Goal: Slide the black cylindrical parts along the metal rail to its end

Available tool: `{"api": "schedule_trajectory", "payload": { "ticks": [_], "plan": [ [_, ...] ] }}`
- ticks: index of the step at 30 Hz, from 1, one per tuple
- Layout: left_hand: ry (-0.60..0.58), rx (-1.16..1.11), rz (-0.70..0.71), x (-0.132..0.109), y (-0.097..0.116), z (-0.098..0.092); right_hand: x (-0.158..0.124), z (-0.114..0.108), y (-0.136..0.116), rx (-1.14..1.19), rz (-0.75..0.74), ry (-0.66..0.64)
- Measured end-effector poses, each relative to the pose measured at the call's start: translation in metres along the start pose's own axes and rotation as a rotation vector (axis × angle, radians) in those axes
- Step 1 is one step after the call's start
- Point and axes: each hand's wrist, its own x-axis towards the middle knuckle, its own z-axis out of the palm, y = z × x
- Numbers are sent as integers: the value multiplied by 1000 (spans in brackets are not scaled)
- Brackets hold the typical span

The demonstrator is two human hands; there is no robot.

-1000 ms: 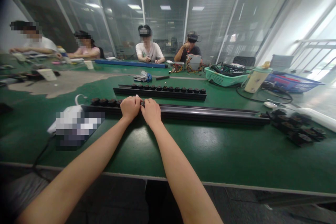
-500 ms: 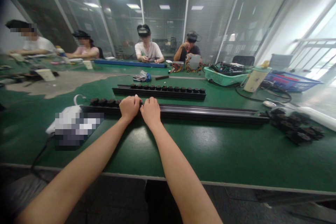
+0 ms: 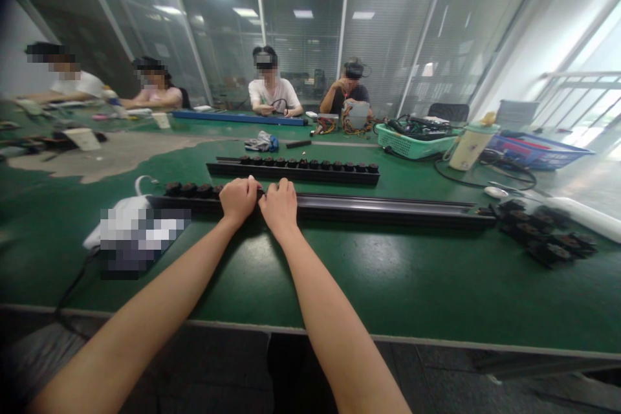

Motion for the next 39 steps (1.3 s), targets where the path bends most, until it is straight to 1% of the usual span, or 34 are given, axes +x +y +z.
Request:
{"api": "schedule_trajectory", "payload": {
  "ticks": [8,15,27,33,39],
  "plan": [
    [13,-3,9,0,-1,2,0,1,2,2,27,11],
    [23,11,17,1,-3,5,0,2,4,-48,-9,37],
    [15,-23,14,1,-2,3,4,7,14,-88,-20,13],
    [18,-42,9,1,-1,1,4,6,12,-148,-73,23],
    [15,-47,0,1,0,1,2,2,9,-148,-21,-3]
  ]
}}
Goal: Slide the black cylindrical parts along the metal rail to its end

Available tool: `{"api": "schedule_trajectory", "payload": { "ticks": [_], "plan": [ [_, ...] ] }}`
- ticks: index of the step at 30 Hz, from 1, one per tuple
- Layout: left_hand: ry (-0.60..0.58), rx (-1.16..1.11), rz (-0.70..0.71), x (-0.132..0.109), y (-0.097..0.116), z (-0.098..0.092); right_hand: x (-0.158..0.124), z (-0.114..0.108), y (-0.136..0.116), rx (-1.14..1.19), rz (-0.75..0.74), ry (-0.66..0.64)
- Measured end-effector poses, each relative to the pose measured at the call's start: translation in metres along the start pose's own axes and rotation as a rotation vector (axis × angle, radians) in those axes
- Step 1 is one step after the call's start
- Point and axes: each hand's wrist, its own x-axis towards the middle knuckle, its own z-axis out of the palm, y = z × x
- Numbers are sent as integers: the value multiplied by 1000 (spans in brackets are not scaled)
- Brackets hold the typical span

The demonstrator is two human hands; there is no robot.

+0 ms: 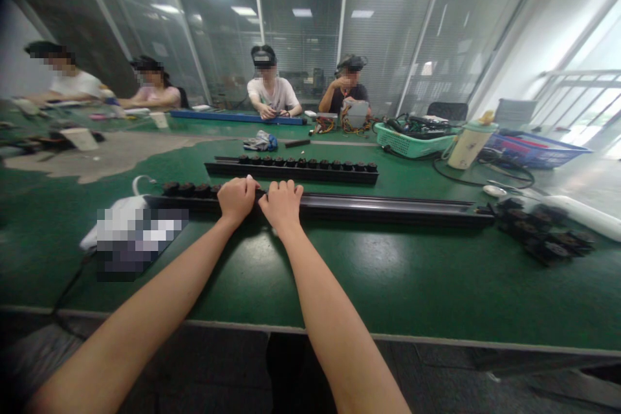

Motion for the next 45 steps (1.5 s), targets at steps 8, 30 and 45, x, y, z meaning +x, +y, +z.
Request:
{"api": "schedule_trajectory", "payload": {
  "ticks": [8,30,45],
  "plan": [
    [-7,38,6,0,0,0,1,-3,2,-4,1,8],
    [1,52,15,0,-2,2,2,1,3,29,96,-9],
    [-15,35,6,0,-1,1,3,-1,5,23,153,-5]
  ]
}}
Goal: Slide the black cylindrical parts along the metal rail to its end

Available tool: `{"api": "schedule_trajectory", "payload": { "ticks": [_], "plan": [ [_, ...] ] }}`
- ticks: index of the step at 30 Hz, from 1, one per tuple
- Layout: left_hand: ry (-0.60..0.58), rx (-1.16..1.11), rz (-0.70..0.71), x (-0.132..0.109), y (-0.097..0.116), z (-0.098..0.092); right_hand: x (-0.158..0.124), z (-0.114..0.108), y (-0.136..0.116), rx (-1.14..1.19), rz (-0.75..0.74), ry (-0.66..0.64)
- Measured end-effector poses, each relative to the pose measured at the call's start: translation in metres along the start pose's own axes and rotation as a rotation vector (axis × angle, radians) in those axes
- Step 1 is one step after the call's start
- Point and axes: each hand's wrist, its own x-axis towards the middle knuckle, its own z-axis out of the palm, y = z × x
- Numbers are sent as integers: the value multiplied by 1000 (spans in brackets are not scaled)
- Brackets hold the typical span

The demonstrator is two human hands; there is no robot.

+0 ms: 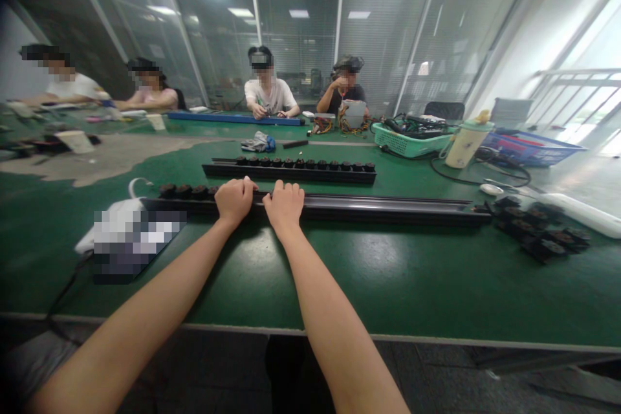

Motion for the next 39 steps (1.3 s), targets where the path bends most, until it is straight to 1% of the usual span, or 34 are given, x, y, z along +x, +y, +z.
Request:
{"api": "schedule_trajectory", "payload": {
  "ticks": [13,21,31,39],
  "plan": [
    [17,26,10,0,0,1,0,-1,1,19,16,25],
    [15,11,11,0,-1,2,0,-2,1,-1,41,6],
    [8,0,4,0,1,0,1,-2,3,46,57,44],
    [16,12,9,0,0,1,0,-6,2,11,72,3]
  ]
}}
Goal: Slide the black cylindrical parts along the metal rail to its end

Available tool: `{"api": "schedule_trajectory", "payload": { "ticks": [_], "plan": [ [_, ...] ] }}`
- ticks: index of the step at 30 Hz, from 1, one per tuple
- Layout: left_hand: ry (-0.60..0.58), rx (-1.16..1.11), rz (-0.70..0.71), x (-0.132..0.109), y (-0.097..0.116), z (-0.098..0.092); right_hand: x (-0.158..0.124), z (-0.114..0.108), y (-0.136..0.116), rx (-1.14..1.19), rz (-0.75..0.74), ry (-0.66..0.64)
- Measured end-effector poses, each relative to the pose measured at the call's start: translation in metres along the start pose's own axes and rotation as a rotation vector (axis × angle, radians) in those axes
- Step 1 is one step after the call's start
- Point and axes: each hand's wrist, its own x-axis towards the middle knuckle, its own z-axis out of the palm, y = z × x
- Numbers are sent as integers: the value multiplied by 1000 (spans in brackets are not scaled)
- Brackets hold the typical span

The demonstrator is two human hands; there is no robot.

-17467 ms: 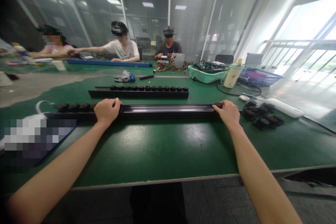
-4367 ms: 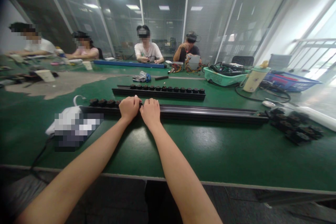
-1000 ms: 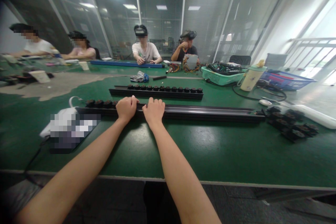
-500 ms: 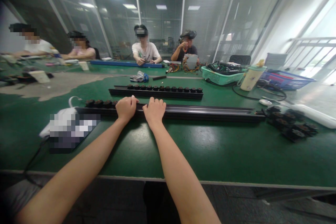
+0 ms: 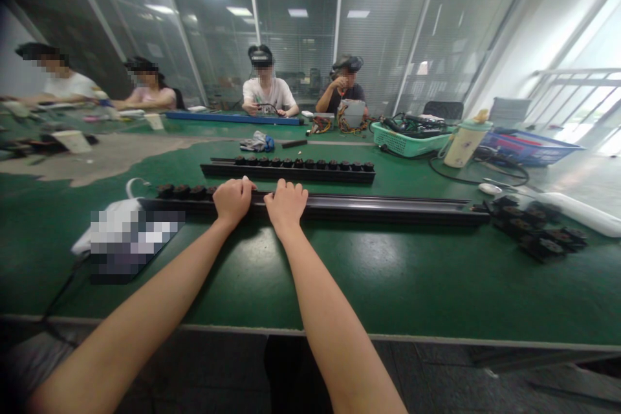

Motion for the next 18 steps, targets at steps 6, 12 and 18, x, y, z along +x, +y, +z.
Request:
{"api": "schedule_trajectory", "payload": {
  "ticks": [6,12,18],
  "plan": [
    [4,10,2,0,-1,1,0,-2,0,-12,19,-14],
    [7,0,11,1,-1,3,0,-3,0,11,36,-6],
    [30,3,18,0,-1,3,0,-3,1,13,47,1]
  ]
}}
